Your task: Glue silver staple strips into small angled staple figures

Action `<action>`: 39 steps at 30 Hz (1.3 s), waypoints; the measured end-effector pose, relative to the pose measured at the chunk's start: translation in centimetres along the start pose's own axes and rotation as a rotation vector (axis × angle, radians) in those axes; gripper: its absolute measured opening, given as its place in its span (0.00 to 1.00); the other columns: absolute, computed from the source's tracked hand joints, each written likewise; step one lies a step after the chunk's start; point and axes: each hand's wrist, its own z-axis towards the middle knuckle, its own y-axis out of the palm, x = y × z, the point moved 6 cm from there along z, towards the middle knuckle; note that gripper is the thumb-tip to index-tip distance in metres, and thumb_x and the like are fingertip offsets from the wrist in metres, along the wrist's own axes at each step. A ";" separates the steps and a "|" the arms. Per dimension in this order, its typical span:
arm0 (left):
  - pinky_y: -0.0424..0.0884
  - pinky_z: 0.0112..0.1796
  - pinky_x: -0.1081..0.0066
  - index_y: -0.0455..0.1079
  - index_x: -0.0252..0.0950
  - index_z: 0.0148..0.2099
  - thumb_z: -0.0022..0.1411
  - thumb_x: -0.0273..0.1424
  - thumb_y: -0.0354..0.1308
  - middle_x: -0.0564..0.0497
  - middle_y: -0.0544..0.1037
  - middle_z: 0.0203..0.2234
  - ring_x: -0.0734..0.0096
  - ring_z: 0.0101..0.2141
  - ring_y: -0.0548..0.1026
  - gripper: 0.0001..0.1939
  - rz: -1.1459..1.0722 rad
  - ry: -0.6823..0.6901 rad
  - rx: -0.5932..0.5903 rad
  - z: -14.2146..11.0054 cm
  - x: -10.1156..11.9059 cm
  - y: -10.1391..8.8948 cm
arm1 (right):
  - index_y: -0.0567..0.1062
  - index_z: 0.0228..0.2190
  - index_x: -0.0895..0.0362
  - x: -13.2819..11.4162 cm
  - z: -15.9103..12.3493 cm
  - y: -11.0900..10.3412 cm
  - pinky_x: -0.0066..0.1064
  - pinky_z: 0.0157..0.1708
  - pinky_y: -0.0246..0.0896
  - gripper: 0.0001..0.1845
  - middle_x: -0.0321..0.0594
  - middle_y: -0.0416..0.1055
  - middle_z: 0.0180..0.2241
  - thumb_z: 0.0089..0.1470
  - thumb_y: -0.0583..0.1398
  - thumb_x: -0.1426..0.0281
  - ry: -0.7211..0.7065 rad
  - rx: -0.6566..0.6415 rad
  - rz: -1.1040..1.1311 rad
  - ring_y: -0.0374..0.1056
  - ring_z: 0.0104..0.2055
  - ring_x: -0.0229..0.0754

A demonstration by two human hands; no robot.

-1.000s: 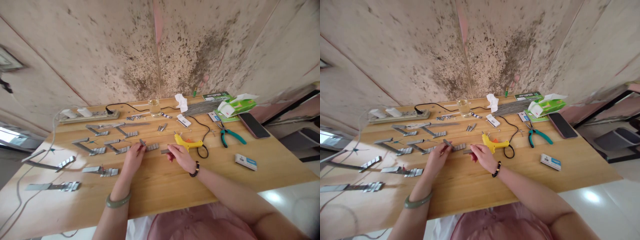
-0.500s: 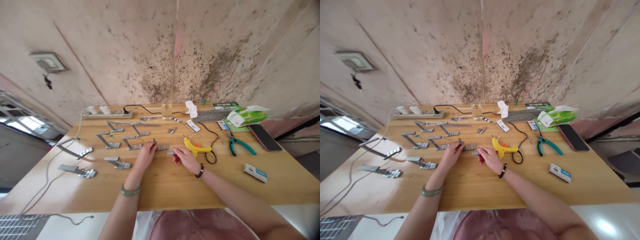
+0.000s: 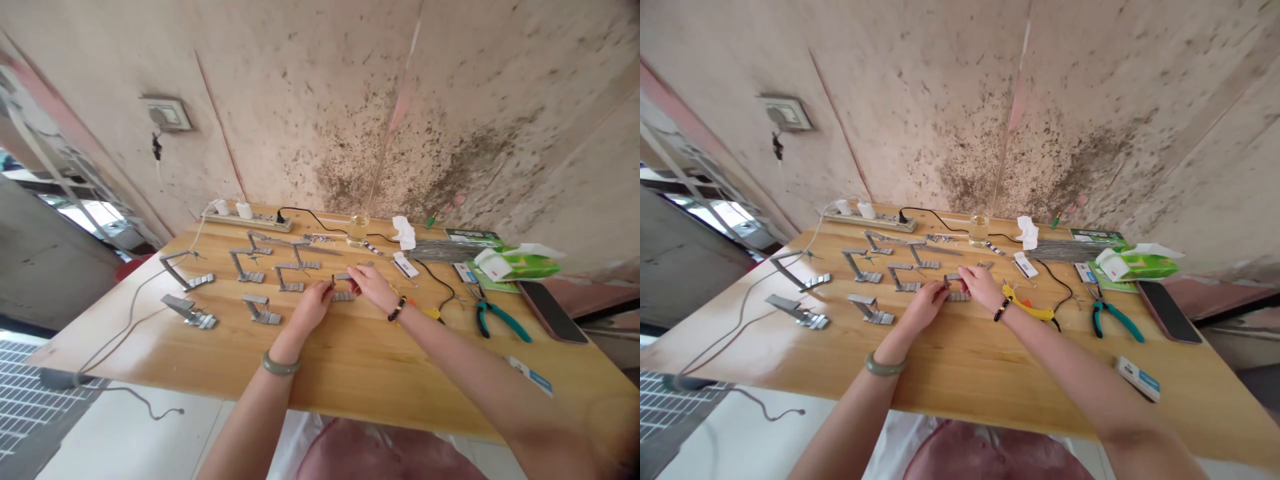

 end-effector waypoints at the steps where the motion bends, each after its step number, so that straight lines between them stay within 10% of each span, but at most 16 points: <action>1: 0.67 0.36 0.69 0.71 0.33 0.38 0.61 0.23 0.52 0.47 0.74 0.30 0.66 0.32 0.72 0.06 -0.002 0.001 0.003 0.0 0.0 0.0 | 0.66 0.17 0.57 -0.2 0.3 0.1 0.23 0.19 0.57 0.24 0.32 0.65 0.15 0.57 0.55 0.55 -0.002 -0.001 -0.017 0.60 0.17 0.32; 39: 0.66 0.36 0.70 0.70 0.34 0.35 0.62 0.25 0.52 0.48 0.73 0.30 0.67 0.32 0.71 0.06 0.001 0.004 0.013 0.0 -0.7 0.4 | 0.66 0.16 0.58 0.2 1.6 0.9 0.21 0.17 0.54 0.21 0.32 0.64 0.13 0.59 0.53 0.66 0.091 -0.016 -0.084 0.58 0.16 0.32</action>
